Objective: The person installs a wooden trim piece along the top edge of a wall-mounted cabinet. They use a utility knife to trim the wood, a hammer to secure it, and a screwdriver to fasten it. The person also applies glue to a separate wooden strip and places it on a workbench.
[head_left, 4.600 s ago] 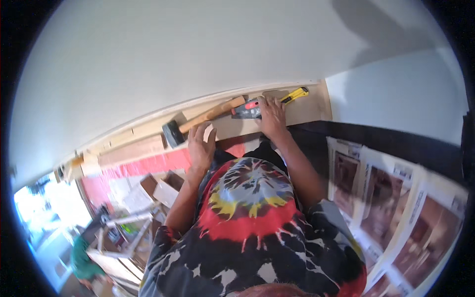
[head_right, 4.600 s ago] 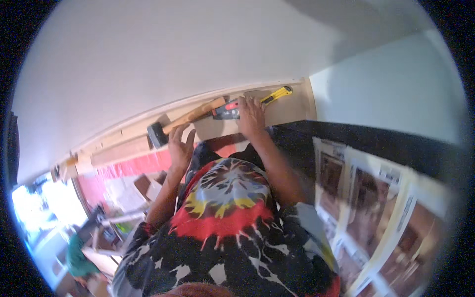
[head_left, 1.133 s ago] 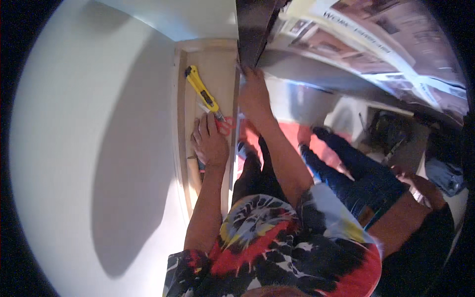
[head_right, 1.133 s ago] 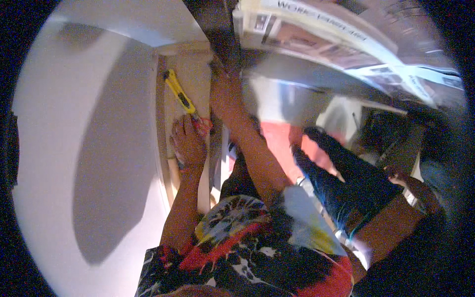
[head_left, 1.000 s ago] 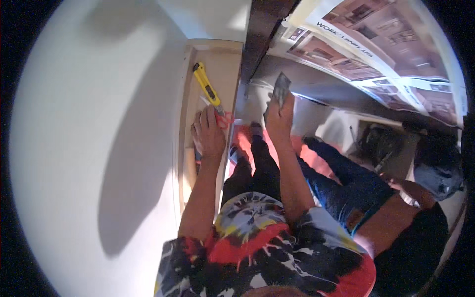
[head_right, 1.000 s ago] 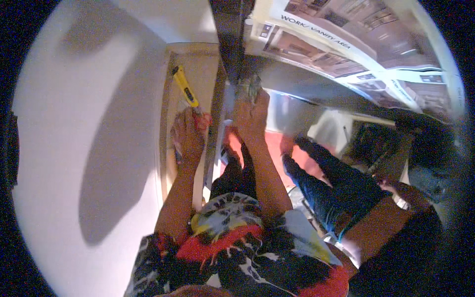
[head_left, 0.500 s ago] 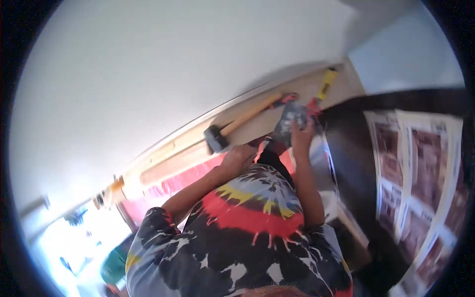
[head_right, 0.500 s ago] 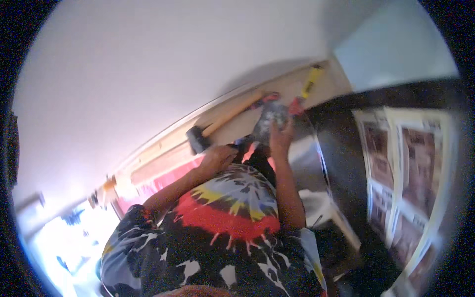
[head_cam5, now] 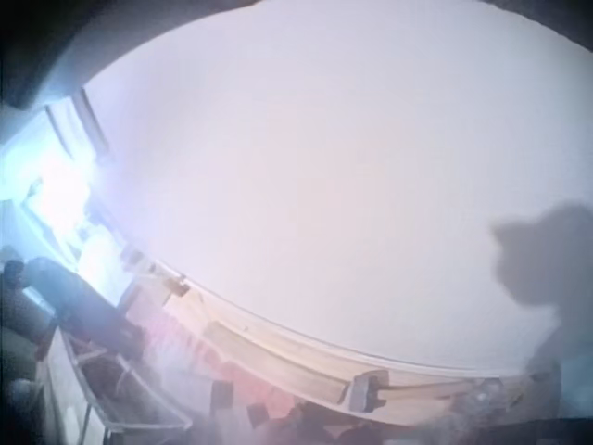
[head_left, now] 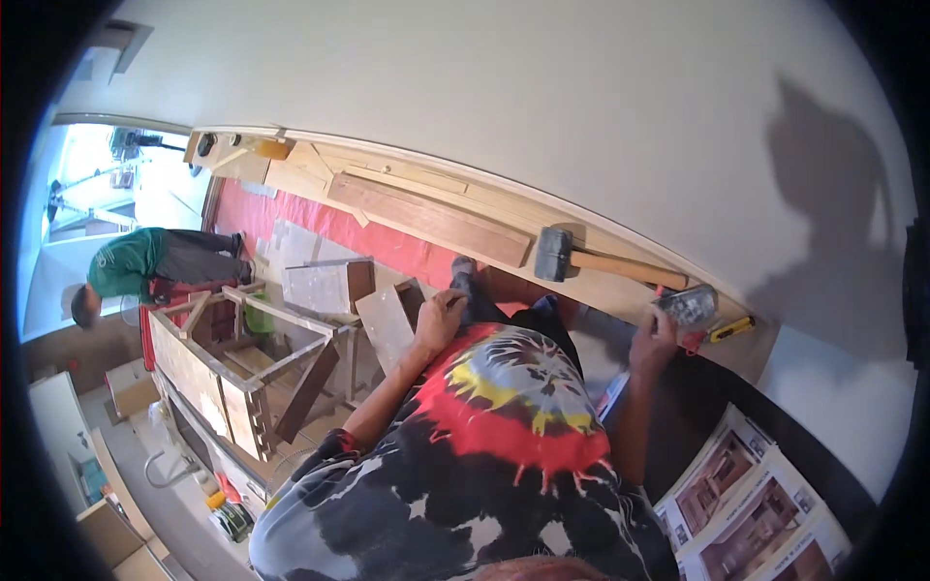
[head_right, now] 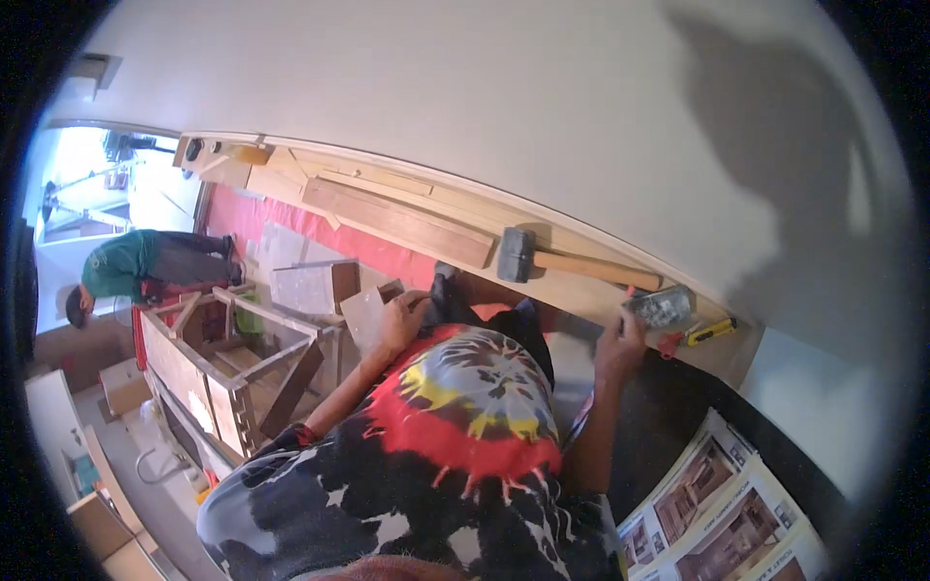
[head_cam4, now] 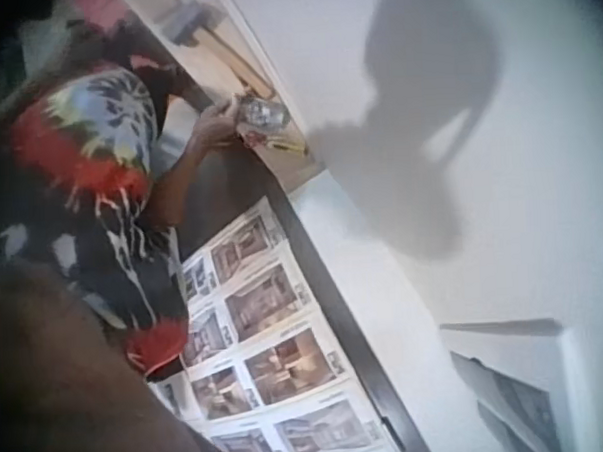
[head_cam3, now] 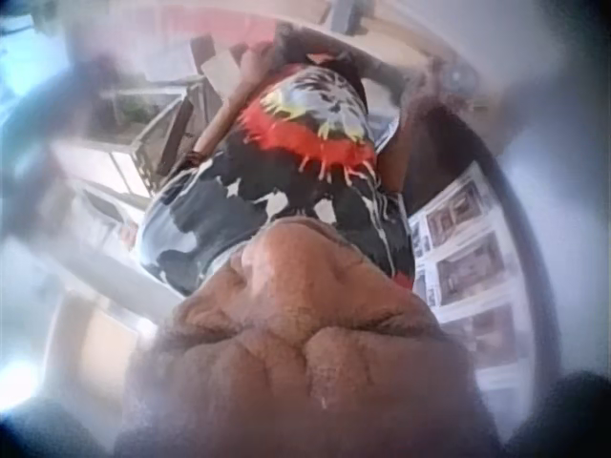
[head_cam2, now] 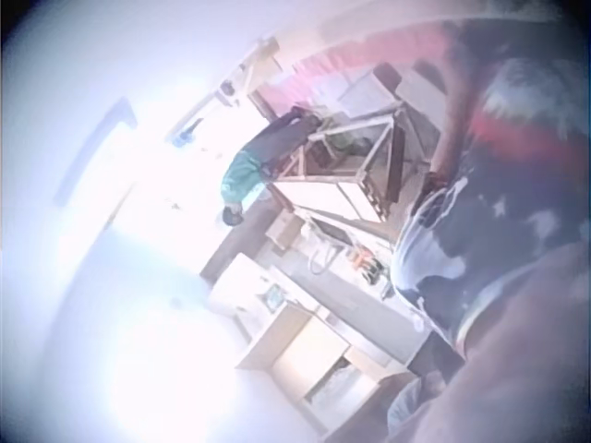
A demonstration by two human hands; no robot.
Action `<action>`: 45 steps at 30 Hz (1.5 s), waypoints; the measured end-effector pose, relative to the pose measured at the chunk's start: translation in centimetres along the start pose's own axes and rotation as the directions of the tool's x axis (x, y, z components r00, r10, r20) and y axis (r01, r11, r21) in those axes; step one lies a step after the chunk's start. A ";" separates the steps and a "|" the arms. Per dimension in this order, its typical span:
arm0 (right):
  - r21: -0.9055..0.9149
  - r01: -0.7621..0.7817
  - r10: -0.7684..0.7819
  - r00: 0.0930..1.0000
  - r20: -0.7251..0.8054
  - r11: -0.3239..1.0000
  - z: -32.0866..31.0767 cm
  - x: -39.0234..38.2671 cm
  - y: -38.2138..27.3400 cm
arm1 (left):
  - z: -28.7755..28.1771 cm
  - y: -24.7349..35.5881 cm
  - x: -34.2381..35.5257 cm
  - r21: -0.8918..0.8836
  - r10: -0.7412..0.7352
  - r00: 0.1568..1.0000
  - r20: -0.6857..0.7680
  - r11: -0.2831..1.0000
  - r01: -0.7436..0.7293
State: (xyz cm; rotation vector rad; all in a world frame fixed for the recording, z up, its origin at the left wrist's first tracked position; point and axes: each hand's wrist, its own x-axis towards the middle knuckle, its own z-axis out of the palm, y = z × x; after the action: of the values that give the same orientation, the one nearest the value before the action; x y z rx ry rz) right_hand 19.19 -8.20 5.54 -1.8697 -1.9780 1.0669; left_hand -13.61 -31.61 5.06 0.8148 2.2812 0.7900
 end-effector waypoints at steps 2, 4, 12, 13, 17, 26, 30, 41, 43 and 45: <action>-0.047 0.407 -0.403 0.912 0.072 0.912 2.2 0.7 -2.7 | -0.9 0.2 0.1 -0.029 -0.013 1.000 -0.006 1.000 0.013; -0.097 0.544 -0.529 0.837 0.141 0.834 4.5 0.4 -6.9 | -2.3 0.0 0.9 -0.068 -0.057 0.998 0.005 0.996 0.058; -0.397 0.362 -0.308 0.931 0.196 0.843 9.7 4.1 -9.2 | -11.9 -6.2 8.0 -0.019 0.134 0.977 -0.166 0.990 -0.139; -0.394 0.327 -0.259 0.941 0.216 0.859 9.6 4.3 -9.8 | -13.4 -7.1 9.5 0.039 0.227 0.956 -0.187 0.974 -0.224; -0.565 0.365 -0.438 0.899 0.008 0.740 9.2 3.1 -9.7 | -18.4 -9.0 15.1 0.086 0.334 0.931 -0.146 0.942 -0.325; -0.031 0.129 -0.131 0.988 -0.082 0.991 7.0 -3.4 -19.8 | -22.1 -8.8 26.7 0.375 0.614 0.760 0.212 0.667 -0.644; -0.086 0.406 -0.409 0.912 -0.015 0.910 12.8 -5.5 -22.0 | -22.2 -8.9 28.9 0.298 0.583 0.732 0.352 0.672 -0.678; -0.151 0.370 -0.353 0.927 0.130 0.917 25.2 -4.4 -23.1 | -21.5 -9.0 31.3 0.159 0.536 0.701 0.470 0.730 -0.665; -0.131 0.385 -0.363 0.917 0.167 0.913 24.6 -4.7 -23.8 | -22.1 -7.0 29.6 0.161 0.524 0.709 0.473 0.739 -0.654; -0.180 0.374 -0.341 0.921 0.191 0.910 23.8 -4.9 -23.9 | -21.3 -6.9 30.3 0.195 0.581 0.669 0.463 0.670 -0.716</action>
State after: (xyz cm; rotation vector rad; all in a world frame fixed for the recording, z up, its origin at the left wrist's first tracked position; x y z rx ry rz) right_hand -13.00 -19.37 5.08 -1.4575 -2.4911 0.9466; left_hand -50.03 -21.84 4.58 1.8791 1.7806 0.4291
